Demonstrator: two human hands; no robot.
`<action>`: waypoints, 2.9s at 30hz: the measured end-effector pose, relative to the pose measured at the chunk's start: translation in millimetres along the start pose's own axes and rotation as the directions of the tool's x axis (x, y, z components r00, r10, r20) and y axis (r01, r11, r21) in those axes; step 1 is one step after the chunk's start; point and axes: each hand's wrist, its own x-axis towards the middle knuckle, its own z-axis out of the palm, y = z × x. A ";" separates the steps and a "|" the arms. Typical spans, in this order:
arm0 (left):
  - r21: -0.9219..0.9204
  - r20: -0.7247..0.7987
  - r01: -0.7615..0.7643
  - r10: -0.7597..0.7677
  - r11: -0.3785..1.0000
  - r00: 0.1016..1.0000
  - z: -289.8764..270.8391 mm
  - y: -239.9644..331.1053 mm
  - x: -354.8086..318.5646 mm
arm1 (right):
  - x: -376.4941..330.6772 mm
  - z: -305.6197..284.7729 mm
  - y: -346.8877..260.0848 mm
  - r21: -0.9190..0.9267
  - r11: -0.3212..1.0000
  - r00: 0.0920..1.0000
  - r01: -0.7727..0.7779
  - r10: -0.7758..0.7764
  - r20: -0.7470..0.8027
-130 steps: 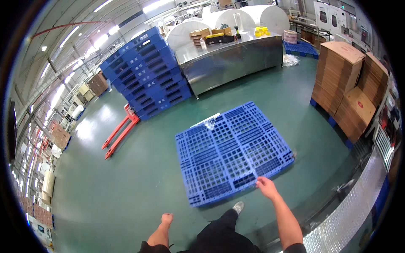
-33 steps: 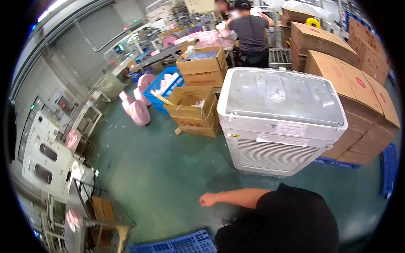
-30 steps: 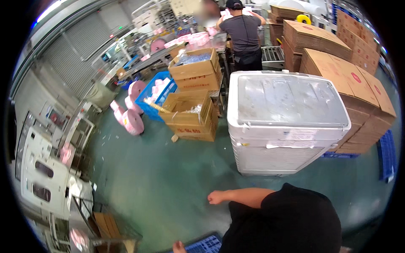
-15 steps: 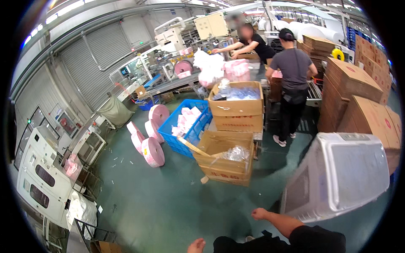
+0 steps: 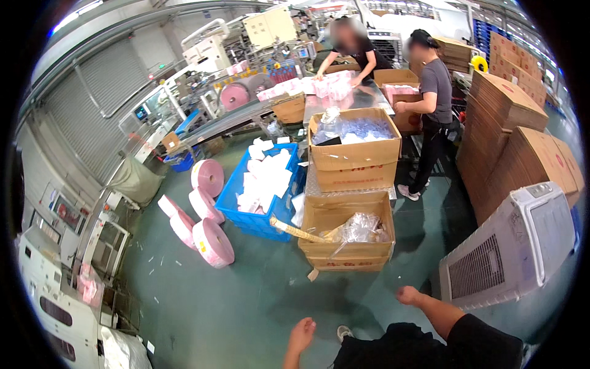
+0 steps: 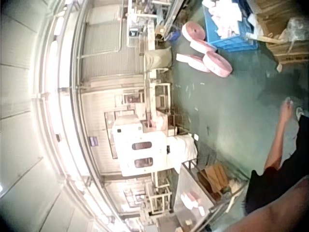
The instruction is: The person packs pink and blue packages into cardboard boxes by hand, then places the boxes on a conveyor belt and organizes additional products on a workspace.
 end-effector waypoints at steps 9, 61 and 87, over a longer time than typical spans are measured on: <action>0.139 0.080 -0.141 0.130 0.980 0.988 -22.9 17.3 60.5 | 23.1 -22.4 -135.0 0.049 0.993 0.994 0.104 -0.105 0.013; 0.237 0.360 -0.147 0.054 0.960 0.932 209.0 54.0 -217.6 | -97.6 41.3 105.5 0.094 0.988 0.991 -0.125 0.130 -0.041; 0.183 0.448 -0.631 0.507 0.754 0.736 350.8 466.2 374.9 | 296.6 -468.7 243.6 0.498 0.859 0.910 -0.122 0.297 -0.289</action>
